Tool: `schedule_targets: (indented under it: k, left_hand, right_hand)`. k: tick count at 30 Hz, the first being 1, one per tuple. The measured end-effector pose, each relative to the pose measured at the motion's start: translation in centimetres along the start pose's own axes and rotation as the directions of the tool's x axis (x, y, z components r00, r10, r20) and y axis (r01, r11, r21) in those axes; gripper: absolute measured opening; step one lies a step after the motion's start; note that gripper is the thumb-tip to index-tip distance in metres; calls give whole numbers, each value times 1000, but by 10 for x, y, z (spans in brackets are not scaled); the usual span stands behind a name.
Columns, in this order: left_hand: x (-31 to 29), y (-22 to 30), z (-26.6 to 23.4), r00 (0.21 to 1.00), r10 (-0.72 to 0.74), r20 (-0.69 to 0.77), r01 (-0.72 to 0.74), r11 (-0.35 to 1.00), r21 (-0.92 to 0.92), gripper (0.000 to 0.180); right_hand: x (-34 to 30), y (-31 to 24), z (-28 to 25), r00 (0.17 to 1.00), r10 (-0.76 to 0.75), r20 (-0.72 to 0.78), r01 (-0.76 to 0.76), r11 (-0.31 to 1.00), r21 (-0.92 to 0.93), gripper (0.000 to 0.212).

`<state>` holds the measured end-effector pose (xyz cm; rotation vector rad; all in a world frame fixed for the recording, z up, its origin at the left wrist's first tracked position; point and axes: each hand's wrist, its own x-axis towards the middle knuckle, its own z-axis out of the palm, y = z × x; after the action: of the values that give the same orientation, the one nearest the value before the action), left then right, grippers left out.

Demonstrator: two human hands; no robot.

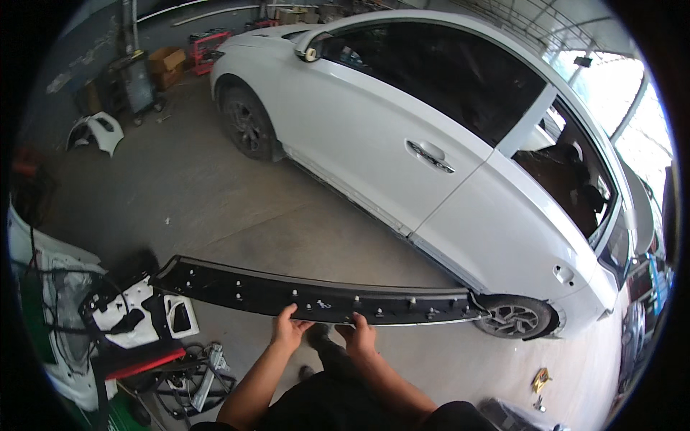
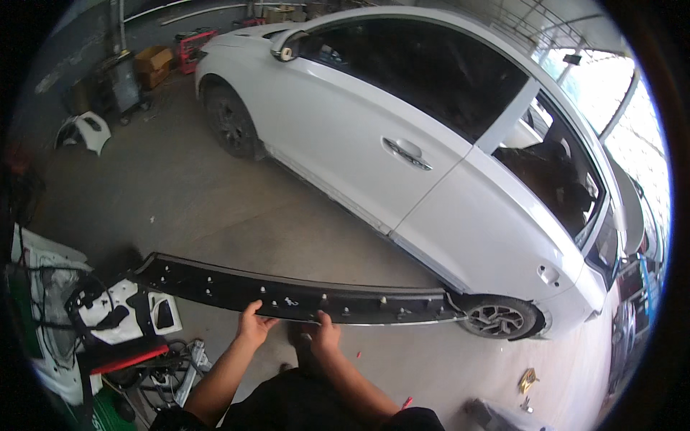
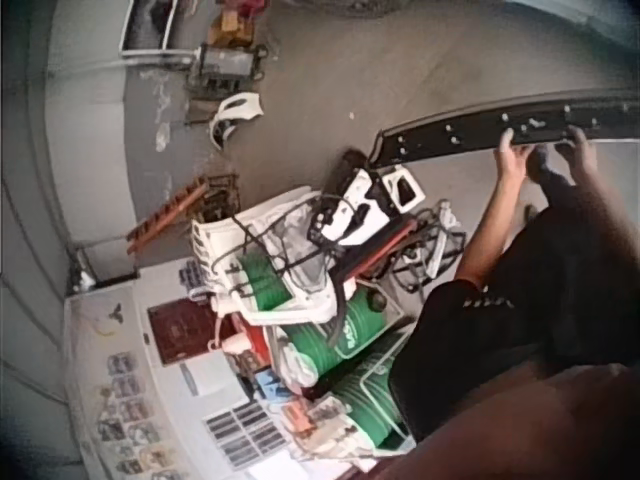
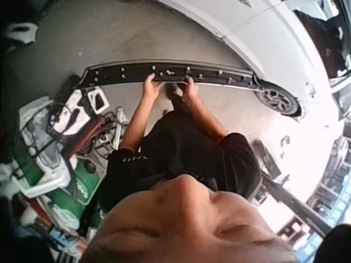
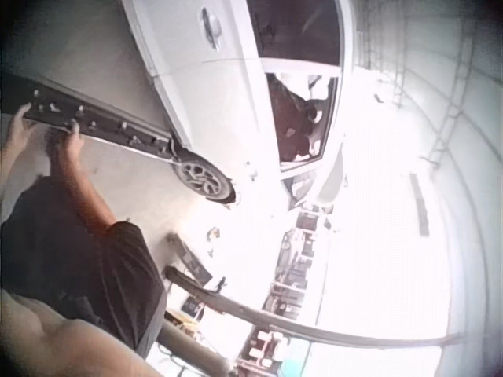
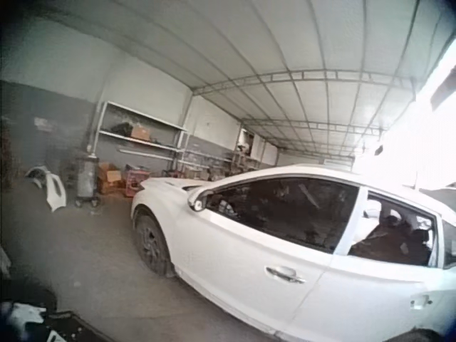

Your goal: The person removes red protective tape from a black car side skirt, then positions and presses the trim along the lower side of a white car to fit it into place. The person later unwraps a second side skirt from bubble wrap.

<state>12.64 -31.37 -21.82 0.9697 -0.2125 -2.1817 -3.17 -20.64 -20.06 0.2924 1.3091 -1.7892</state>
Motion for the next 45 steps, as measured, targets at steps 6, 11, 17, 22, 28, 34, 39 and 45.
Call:
schedule_targets:
  k: [6,11,17,22,28,34,39,45]
  left_hand:
    - [104,47,-3,997,-81,-1,80,996,-47,34]
    - [190,128,-34,985,-97,-145,94,995,-29,22]
    - [292,181,2,977,-122,-173,143,983,117,12]
    - [387,193,2,939,-257,-230,272,962,33,17]
    - [498,206,40,917,-384,-111,398,901,171,15]
    - [601,189,64,858,-513,-7,495,824,277,21]
    - [682,164,62,921,-383,78,309,835,455,51]
    - [820,144,0,956,-265,127,257,964,73,65]
  right_hand:
    - [81,-11,14,921,186,342,18,856,-517,33]
    - [104,-66,107,465,-400,790,699,-381,-605,52]
    - [243,-41,150,515,-172,840,567,-667,-484,32]
    - [304,-41,187,532,-200,823,488,-721,-491,31]
    - [375,-46,215,628,-257,734,366,-735,-570,39]
    - [450,-51,228,726,-298,619,263,-712,-652,32]
    - [526,-60,209,780,-280,559,252,-678,-691,27]
    - [623,-42,165,760,-330,560,264,-630,-730,25]
